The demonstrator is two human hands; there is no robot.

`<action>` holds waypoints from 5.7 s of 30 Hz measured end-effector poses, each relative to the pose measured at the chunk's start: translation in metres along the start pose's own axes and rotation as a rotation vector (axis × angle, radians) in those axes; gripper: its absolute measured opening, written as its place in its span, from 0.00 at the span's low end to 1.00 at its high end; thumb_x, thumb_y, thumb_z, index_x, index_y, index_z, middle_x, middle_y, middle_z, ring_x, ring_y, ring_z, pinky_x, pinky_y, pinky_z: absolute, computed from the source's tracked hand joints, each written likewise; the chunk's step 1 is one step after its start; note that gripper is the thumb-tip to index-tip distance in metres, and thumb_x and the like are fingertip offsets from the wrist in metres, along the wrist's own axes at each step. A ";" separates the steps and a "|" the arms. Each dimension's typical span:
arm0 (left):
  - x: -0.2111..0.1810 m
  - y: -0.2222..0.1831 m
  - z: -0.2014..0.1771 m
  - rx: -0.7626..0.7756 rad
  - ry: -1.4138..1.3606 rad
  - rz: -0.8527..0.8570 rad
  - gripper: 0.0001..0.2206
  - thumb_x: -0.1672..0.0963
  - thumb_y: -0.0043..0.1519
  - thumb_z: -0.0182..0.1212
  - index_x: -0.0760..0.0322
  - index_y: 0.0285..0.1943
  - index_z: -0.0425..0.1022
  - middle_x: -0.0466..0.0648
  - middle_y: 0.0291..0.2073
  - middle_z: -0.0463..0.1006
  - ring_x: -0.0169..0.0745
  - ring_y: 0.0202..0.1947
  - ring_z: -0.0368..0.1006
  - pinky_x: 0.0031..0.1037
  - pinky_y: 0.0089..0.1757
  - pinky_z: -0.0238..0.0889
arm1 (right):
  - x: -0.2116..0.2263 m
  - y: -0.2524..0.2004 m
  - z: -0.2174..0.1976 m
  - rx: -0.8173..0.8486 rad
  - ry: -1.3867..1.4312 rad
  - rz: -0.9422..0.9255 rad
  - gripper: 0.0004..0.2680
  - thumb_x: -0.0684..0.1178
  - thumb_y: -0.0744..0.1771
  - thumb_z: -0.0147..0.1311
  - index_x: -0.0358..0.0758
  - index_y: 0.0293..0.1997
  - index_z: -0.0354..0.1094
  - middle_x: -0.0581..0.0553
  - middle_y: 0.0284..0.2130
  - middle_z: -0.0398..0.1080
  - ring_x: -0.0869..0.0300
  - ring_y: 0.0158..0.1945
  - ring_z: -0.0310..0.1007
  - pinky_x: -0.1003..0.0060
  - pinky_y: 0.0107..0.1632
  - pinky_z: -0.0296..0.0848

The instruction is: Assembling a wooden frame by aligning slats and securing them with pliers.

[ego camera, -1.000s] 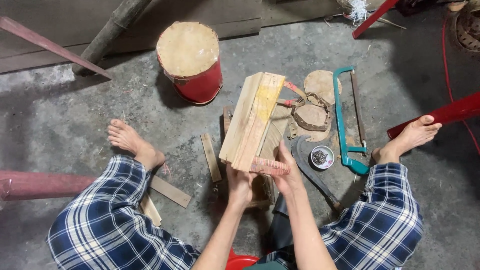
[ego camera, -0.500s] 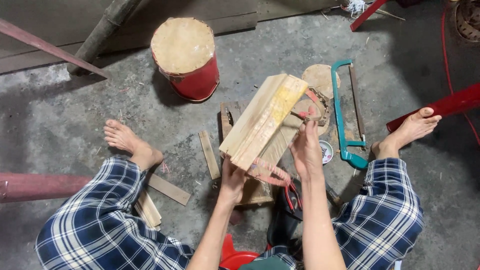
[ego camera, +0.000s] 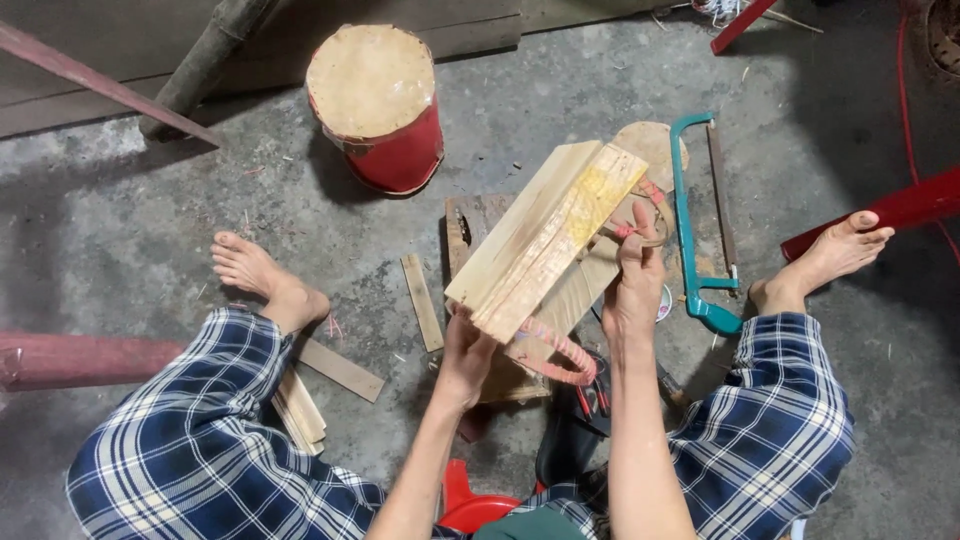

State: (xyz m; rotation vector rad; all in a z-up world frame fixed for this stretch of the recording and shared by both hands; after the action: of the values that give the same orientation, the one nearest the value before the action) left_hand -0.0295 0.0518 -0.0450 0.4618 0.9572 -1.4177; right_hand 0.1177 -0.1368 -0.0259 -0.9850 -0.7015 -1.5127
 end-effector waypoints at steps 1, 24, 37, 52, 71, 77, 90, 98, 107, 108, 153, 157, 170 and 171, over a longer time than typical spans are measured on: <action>-0.016 -0.005 0.016 -0.004 -0.001 0.000 0.25 0.70 0.60 0.42 0.81 0.70 0.52 0.46 0.26 0.65 0.28 0.19 0.58 0.15 0.21 0.51 | 0.002 0.000 0.002 0.002 -0.001 0.003 0.19 0.53 0.71 0.52 0.45 0.71 0.59 0.44 0.52 0.73 0.55 0.49 0.80 0.57 0.52 0.82; -0.057 -0.005 0.060 -0.197 0.006 -0.276 0.24 0.59 0.65 0.52 0.63 0.69 0.49 0.77 0.58 0.62 0.72 0.23 0.78 0.41 0.24 0.78 | -0.015 -0.008 -0.011 -0.080 -0.059 0.039 0.08 0.46 0.71 0.49 0.38 0.55 0.69 0.40 0.44 0.75 0.62 0.46 0.78 0.67 0.45 0.83; -0.041 -0.004 0.046 -0.240 0.080 -0.193 0.08 0.63 0.59 0.65 0.69 0.43 0.70 0.50 0.36 0.69 0.47 0.34 0.75 0.34 0.29 0.76 | -0.024 -0.004 -0.019 -0.136 0.071 0.063 0.09 0.46 0.71 0.52 0.35 0.56 0.66 0.39 0.46 0.76 0.58 0.45 0.81 0.63 0.44 0.85; -0.007 -0.013 0.019 -0.200 0.184 -0.231 0.16 0.67 0.58 0.54 0.72 0.56 0.74 0.54 0.35 0.75 0.49 0.34 0.73 0.42 0.36 0.72 | -0.063 0.008 -0.060 -0.176 0.140 0.167 0.12 0.45 0.70 0.54 0.37 0.60 0.67 0.43 0.43 0.75 0.52 0.46 0.81 0.56 0.45 0.85; 0.046 -0.018 -0.035 -0.310 0.172 -0.347 0.40 0.74 0.41 0.56 0.75 0.69 0.61 0.64 0.49 0.70 0.61 0.46 0.71 0.56 0.36 0.72 | -0.103 0.012 -0.068 -0.118 0.164 0.232 0.12 0.44 0.70 0.55 0.40 0.61 0.67 0.42 0.47 0.76 0.55 0.47 0.81 0.56 0.47 0.84; 0.046 -0.013 -0.048 -0.326 0.085 -0.287 0.35 0.69 0.52 0.52 0.69 0.74 0.54 0.68 0.56 0.67 0.57 0.36 0.75 0.44 0.31 0.76 | -0.072 0.000 -0.028 -0.036 0.163 0.347 0.18 0.40 0.69 0.52 0.50 0.68 0.60 0.41 0.54 0.72 0.48 0.52 0.78 0.50 0.53 0.81; 0.106 0.035 -0.082 -0.773 0.002 -0.209 0.14 0.60 0.57 0.67 0.77 0.49 0.74 0.56 0.40 0.74 0.49 0.38 0.73 0.44 0.42 0.77 | -0.064 -0.030 -0.031 -0.080 -0.313 0.532 0.09 0.44 0.70 0.48 0.43 0.55 0.68 0.44 0.47 0.76 0.58 0.40 0.80 0.69 0.41 0.81; 0.147 0.062 -0.120 -0.696 -0.160 -0.156 0.29 0.60 0.63 0.64 0.73 0.73 0.58 0.64 0.69 0.58 0.71 0.61 0.65 0.63 0.54 0.68 | -0.069 -0.090 0.002 0.310 -0.443 0.616 0.23 0.36 0.61 0.64 0.45 0.62 0.64 0.40 0.49 0.72 0.58 0.42 0.77 0.61 0.42 0.83; 0.060 0.036 -0.027 -0.683 -0.203 -0.114 0.26 0.61 0.66 0.58 0.76 0.73 0.56 0.67 0.69 0.58 0.72 0.62 0.63 0.67 0.55 0.63 | -0.118 -0.091 -0.026 0.319 -0.350 0.361 0.21 0.37 0.61 0.68 0.43 0.58 0.68 0.45 0.46 0.71 0.69 0.33 0.73 0.73 0.37 0.80; 0.066 0.036 -0.028 -0.692 -0.203 -0.116 0.26 0.61 0.66 0.58 0.78 0.73 0.57 0.68 0.67 0.59 0.74 0.63 0.62 0.66 0.56 0.62 | -0.123 -0.090 -0.031 0.307 -0.358 0.328 0.20 0.37 0.61 0.68 0.42 0.58 0.69 0.45 0.46 0.71 0.69 0.32 0.73 0.73 0.36 0.80; 0.264 0.082 -0.154 -0.375 1.769 -0.470 0.21 0.60 0.65 0.52 0.50 0.67 0.73 0.44 0.59 0.78 0.46 0.65 0.68 0.45 0.67 0.57 | -0.128 -0.121 -0.189 0.127 -1.731 0.553 0.26 0.63 0.57 0.68 0.35 0.52 0.67 0.32 0.47 0.70 0.35 0.54 0.74 0.41 0.55 0.74; 0.268 0.095 -0.145 -0.409 1.952 -0.150 0.10 0.61 0.60 0.56 0.53 0.39 0.84 0.41 0.29 0.83 0.35 0.36 0.81 0.26 0.39 0.73 | -0.125 -0.121 -0.181 0.076 -1.685 0.548 0.24 0.57 0.57 0.65 0.37 0.54 0.64 0.32 0.48 0.71 0.34 0.55 0.74 0.40 0.56 0.73; 0.161 0.090 -0.049 -0.671 0.639 0.204 0.28 0.64 0.55 0.60 0.50 0.66 0.69 0.50 0.58 0.76 0.51 0.62 0.70 0.41 0.62 0.61 | -0.085 -0.128 -0.137 0.016 -1.564 0.768 0.27 0.56 0.58 0.60 0.48 0.63 0.59 0.33 0.50 0.75 0.37 0.57 0.74 0.43 0.57 0.72; 0.160 0.087 -0.048 -0.666 0.672 0.211 0.27 0.64 0.56 0.59 0.57 0.67 0.67 0.56 0.59 0.75 0.57 0.63 0.68 0.45 0.63 0.59 | -0.071 -0.131 -0.116 0.011 -1.523 0.753 0.27 0.55 0.58 0.59 0.49 0.64 0.60 0.32 0.51 0.75 0.37 0.58 0.74 0.45 0.59 0.71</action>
State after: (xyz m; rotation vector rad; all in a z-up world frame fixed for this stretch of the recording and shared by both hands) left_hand 0.0213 0.0038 -0.2206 0.5177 1.7798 -0.6742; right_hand -0.0337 -0.1793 -0.1307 -2.0504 -1.1240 0.1197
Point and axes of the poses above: each hand's wrist, its own y-axis towards the middle knuckle, its own z-axis out of the palm, x = y × z, the point moved 1 cm from there along y, towards the middle knuckle
